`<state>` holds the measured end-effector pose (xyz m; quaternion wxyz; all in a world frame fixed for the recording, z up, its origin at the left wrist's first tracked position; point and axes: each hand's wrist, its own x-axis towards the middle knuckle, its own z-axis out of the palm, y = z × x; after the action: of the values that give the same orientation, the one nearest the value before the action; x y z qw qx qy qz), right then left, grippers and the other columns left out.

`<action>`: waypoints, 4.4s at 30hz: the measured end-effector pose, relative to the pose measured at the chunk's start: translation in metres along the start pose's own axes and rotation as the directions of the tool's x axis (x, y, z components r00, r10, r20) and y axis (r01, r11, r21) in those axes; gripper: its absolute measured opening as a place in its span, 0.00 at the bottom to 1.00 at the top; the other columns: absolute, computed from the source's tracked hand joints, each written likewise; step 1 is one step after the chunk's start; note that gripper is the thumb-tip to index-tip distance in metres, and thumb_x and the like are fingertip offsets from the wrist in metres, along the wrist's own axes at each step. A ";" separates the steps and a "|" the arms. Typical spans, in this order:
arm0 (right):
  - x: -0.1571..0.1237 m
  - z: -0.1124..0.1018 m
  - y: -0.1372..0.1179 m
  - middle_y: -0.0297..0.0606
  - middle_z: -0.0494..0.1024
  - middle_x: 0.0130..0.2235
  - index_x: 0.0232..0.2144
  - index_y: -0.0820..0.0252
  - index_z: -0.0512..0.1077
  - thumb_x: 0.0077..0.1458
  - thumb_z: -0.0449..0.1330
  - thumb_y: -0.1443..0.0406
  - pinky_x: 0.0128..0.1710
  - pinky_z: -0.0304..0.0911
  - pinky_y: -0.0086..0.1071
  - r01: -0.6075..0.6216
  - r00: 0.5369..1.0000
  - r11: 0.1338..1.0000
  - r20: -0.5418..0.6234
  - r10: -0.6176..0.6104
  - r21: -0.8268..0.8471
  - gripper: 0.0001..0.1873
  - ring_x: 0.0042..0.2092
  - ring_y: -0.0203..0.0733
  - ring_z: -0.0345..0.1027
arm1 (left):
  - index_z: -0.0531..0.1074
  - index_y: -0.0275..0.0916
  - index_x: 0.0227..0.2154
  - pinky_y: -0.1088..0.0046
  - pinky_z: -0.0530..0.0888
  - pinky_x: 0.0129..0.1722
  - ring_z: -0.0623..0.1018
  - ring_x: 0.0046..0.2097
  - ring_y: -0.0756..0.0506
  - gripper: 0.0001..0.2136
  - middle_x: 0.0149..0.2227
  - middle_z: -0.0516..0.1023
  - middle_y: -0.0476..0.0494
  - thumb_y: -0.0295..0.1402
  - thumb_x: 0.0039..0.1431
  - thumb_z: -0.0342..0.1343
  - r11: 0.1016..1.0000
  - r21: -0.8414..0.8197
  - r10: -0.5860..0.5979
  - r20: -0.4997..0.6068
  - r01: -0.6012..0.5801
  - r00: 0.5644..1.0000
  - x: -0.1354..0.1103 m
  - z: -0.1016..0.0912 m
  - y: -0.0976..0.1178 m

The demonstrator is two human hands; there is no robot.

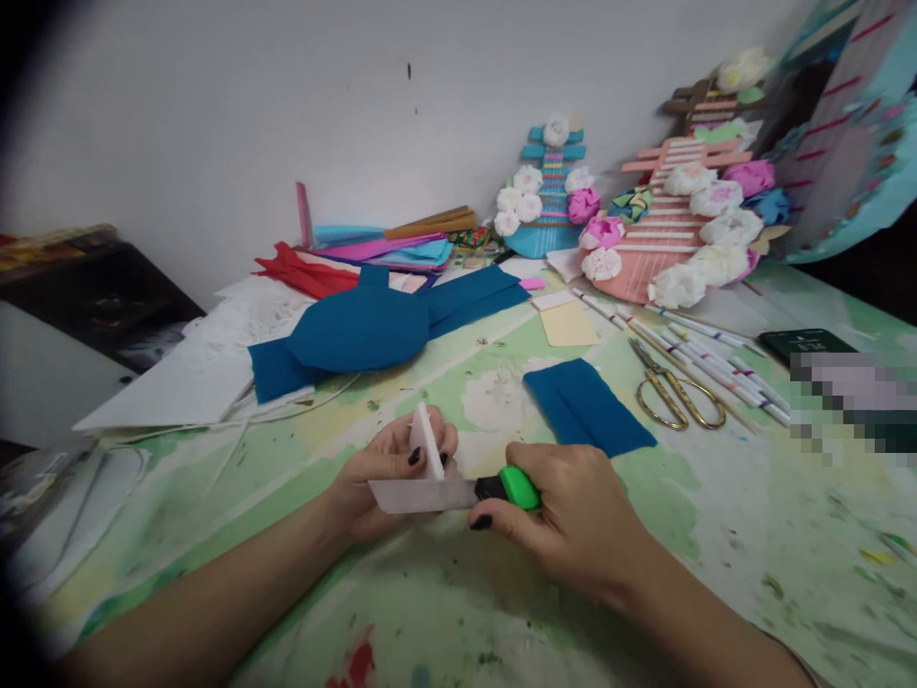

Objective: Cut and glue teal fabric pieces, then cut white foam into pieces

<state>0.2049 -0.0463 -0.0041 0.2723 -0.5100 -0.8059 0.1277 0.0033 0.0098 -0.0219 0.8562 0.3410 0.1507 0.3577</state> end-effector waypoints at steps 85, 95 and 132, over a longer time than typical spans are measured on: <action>-0.002 0.001 -0.003 0.32 0.66 0.18 0.19 0.59 0.63 0.58 0.47 0.41 0.22 0.43 0.32 0.090 0.994 0.993 -0.062 -0.094 -0.076 0.31 0.20 0.34 0.61 | 0.70 0.33 0.32 0.71 0.80 0.26 0.80 0.30 0.46 0.09 0.31 0.74 0.46 0.24 0.48 0.64 0.986 -0.125 -0.092 0.169 0.114 0.981 -0.001 0.001 -0.012; -0.002 0.000 0.001 0.31 0.65 0.17 0.19 0.59 0.62 0.58 0.47 0.41 0.21 0.42 0.31 0.095 0.991 0.987 -0.082 -0.106 -0.129 0.31 0.19 0.33 0.59 | 0.68 0.33 0.31 0.72 0.80 0.29 0.81 0.30 0.45 0.09 0.31 0.74 0.47 0.28 0.50 0.64 0.987 -0.115 -0.088 0.226 0.116 0.970 -0.001 0.001 -0.011; 0.000 -0.001 0.004 0.31 0.63 0.17 0.19 0.58 0.60 0.60 0.46 0.43 0.22 0.41 0.31 0.059 0.994 0.986 -0.081 -0.073 -0.157 0.29 0.19 0.33 0.57 | 0.70 0.32 0.32 0.71 0.80 0.27 0.80 0.30 0.45 0.05 0.30 0.75 0.44 0.22 0.51 0.59 0.983 -0.149 -0.078 0.207 0.111 0.975 -0.003 0.004 -0.013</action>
<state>0.2081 -0.0447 -0.0056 0.2707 -0.5076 -0.8172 0.0335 0.0101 -0.0011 -0.0280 0.9076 0.2979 0.0508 0.2913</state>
